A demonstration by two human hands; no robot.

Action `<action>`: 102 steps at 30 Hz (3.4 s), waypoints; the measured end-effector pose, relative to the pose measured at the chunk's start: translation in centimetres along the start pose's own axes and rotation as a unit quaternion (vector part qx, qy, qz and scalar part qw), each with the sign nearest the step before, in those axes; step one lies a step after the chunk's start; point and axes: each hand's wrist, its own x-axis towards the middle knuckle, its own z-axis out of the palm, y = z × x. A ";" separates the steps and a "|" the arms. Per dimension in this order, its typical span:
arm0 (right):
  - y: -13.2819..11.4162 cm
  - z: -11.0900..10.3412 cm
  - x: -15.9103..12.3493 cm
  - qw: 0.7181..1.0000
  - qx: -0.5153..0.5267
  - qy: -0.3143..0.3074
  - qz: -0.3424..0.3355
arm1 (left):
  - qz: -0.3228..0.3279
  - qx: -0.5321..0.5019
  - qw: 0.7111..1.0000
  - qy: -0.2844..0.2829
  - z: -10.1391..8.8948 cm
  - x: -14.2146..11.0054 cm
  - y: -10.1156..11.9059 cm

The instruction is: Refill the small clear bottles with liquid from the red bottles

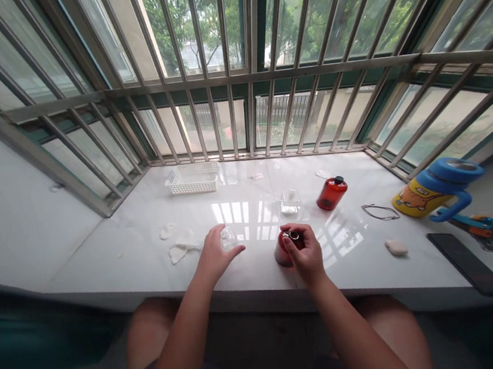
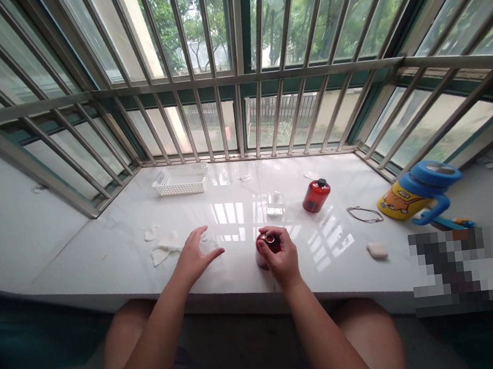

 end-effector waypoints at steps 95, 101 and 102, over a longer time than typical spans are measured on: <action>4.8 -10.1 0.7 0.971 0.031 -0.147 0.185 | 0.042 -0.085 0.995 0.023 5.4 -5.4 1.5; 4.8 -8.7 -1.5 0.985 -0.044 -0.099 0.138 | 0.048 -0.084 0.995 0.031 5.6 -5.4 1.5; 4.6 -7.8 -1.9 0.987 -0.043 -0.092 0.128 | 0.050 -0.084 0.995 0.032 5.6 -5.4 1.4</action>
